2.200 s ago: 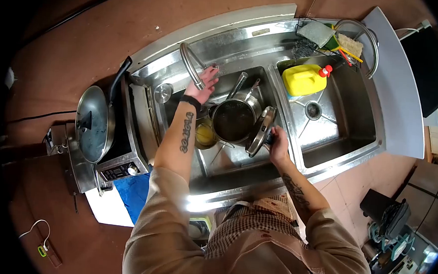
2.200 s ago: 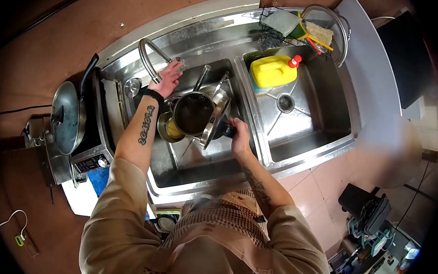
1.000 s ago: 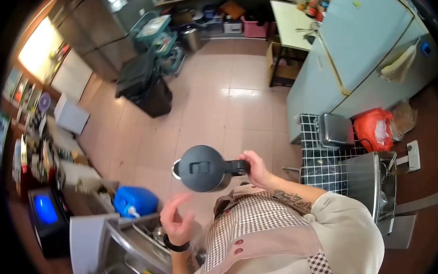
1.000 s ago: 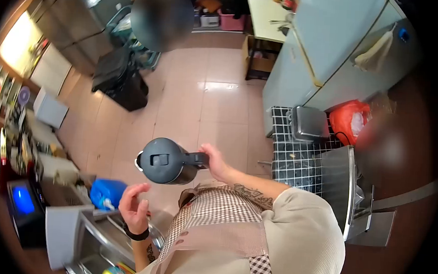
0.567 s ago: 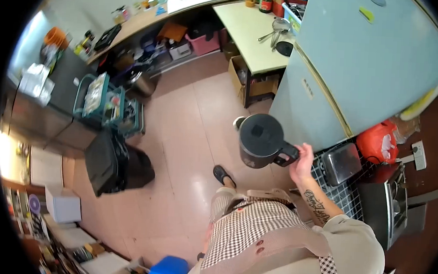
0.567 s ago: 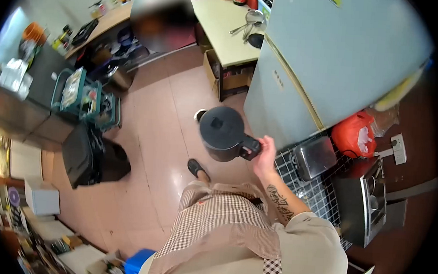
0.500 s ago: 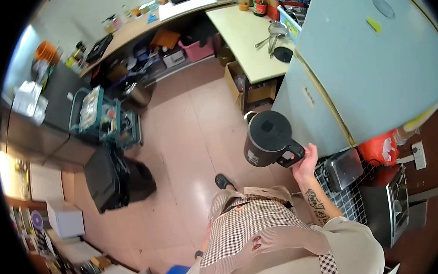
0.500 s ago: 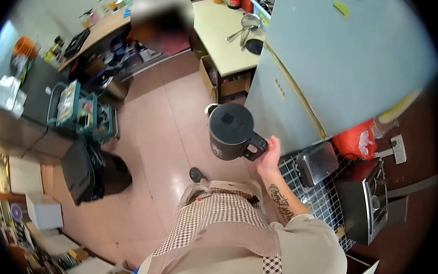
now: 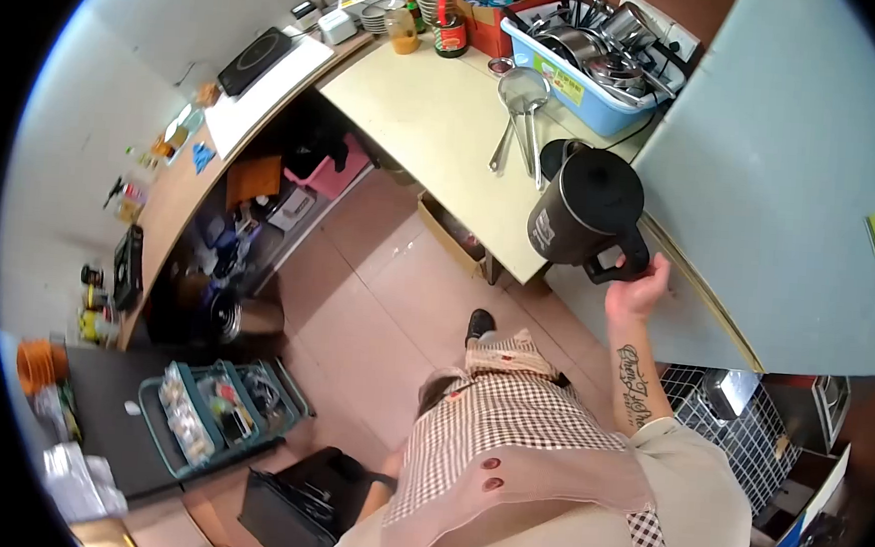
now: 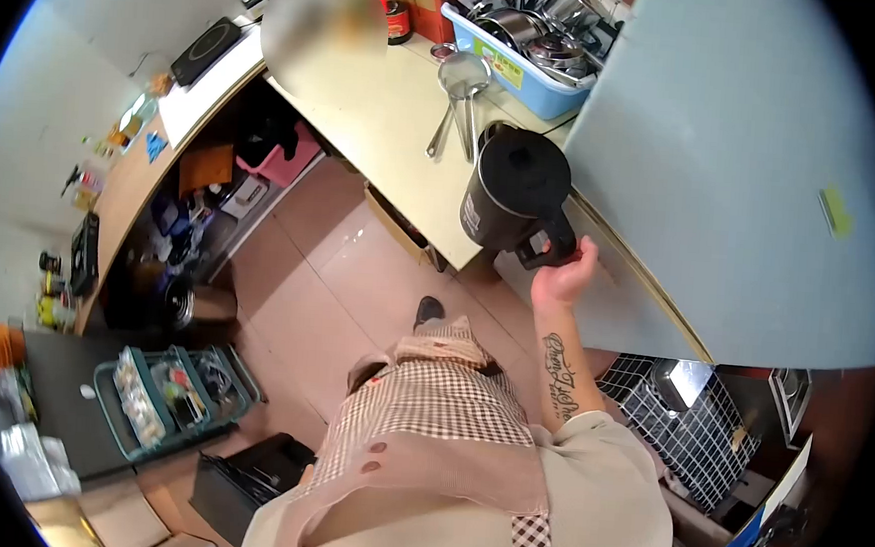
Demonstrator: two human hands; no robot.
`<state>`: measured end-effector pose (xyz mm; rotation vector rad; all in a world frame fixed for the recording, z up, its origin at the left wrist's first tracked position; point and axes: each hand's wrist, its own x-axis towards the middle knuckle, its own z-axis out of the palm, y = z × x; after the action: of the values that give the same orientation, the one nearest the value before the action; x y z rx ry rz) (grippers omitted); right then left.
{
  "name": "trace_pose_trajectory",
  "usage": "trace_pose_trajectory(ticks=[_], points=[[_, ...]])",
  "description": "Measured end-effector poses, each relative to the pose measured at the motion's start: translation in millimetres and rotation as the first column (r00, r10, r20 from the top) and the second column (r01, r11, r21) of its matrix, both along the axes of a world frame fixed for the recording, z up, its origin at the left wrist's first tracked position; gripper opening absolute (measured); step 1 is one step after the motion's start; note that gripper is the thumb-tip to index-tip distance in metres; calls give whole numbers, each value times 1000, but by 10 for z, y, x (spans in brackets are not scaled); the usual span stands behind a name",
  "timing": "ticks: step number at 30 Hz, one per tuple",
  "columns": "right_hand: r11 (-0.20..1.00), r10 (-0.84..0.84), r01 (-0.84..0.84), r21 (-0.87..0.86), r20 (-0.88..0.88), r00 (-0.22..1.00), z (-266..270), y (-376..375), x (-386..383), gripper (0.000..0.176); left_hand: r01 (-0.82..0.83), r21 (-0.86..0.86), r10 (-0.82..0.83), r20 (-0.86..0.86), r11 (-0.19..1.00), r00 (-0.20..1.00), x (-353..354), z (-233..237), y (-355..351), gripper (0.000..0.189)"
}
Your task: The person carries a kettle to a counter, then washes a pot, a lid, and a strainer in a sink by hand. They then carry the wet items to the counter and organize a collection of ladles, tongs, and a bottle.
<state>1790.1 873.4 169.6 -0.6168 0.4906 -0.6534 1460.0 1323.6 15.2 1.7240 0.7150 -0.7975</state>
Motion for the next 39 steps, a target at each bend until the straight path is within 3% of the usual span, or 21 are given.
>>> trace_pose_trajectory(ticks=[6,12,15,20,22,25,29,32,34,37,39], points=[[978,-208,208,-2,-41,977,169,494,1044,29,41,-1,-41,-2,999,999,1235,33,756,62],[916,-402,402,-3,-24,915,15,674,1735,28,228,6,-227,-40,974,973,2645,-161,1843,59],[884,-456,457,-96,33,889,-161,686,1959,27,335,6,-334,-30,942,942,3476,-260,2392,57],[801,-598,597,-37,-40,800,-320,697,2294,28,435,-15,-435,3,900,900,4834,-150,3062,54],[795,-605,602,-78,-28,796,-313,694,2387,27,429,-36,-428,33,903,903,5251,-17,3176,53],[759,-652,646,-82,-105,751,-272,730,2451,27,142,-188,-175,-175,972,969,5736,87,3251,53],[815,-578,573,-84,-65,813,-331,607,2516,27,233,-39,-237,-170,972,957,5993,248,2992,51],[812,-583,576,-95,-106,805,-228,631,2505,28,404,6,-401,-108,915,910,5888,-95,3021,52],[818,-574,567,-93,-101,812,-299,562,2486,28,492,75,-488,-64,867,870,5861,-22,2825,49],[823,-566,557,-108,-93,819,-286,606,2406,27,524,-145,-525,39,839,851,5629,-577,2901,48],[859,-508,499,-119,-63,859,-371,554,2339,27,534,-60,-535,0,844,845,5558,-478,2722,45]])
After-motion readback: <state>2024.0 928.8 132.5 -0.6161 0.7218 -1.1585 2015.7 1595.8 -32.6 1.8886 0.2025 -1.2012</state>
